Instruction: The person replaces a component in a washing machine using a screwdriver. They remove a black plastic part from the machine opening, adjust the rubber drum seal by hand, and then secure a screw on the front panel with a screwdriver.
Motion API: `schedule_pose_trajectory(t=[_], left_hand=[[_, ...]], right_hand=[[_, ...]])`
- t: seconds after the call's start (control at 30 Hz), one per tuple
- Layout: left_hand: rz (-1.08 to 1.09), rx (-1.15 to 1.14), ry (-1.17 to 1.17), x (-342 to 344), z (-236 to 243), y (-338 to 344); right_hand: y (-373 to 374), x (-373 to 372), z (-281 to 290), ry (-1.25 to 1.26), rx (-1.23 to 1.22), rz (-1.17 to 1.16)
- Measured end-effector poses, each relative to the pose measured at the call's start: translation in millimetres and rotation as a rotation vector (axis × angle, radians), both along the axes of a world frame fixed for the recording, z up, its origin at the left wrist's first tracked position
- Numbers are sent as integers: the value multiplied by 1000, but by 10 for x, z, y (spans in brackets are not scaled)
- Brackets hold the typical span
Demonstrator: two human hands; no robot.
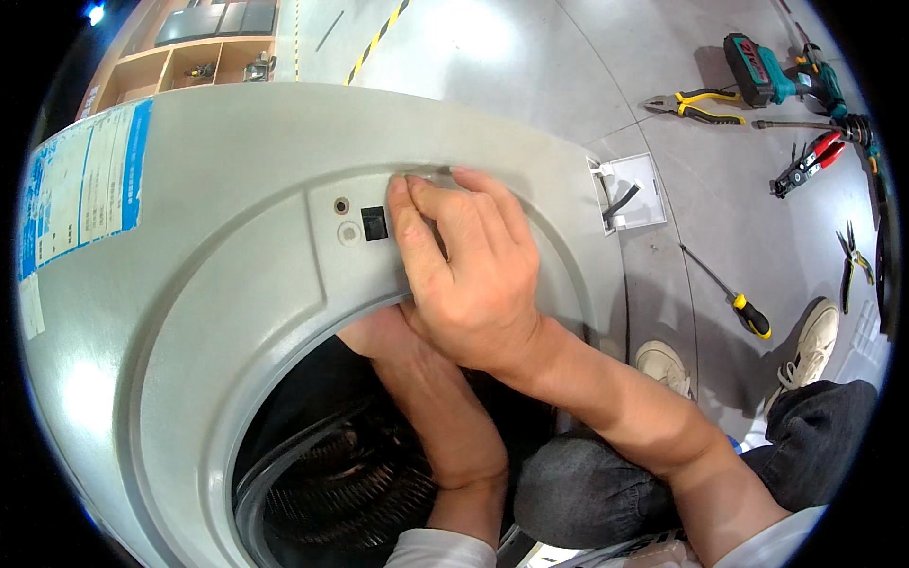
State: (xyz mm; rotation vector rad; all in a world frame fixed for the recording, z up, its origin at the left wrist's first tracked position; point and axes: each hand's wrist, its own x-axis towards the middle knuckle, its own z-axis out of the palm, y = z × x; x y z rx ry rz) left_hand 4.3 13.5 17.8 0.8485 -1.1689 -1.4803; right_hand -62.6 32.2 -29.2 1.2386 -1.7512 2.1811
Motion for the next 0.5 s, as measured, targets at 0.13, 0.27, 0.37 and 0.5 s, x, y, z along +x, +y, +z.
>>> schedule_pose_trajectory(t=[0.13, 0.27, 0.37, 0.5], left_hand=[[-16, -3, 12, 0, -4, -15], [-30, -10, 24, -1, -25, -22], [-36, -14, 31, 0, -35, -14], [-26, -18, 53, 25, -45, -6]], right_hand=[[-44, -3, -9, 17, -30, -35], [-48, -19, 2, 36, -32, -45], [-51, -25, 10, 61, -29, -70], [-74, 27, 7, 57, -32, -91]])
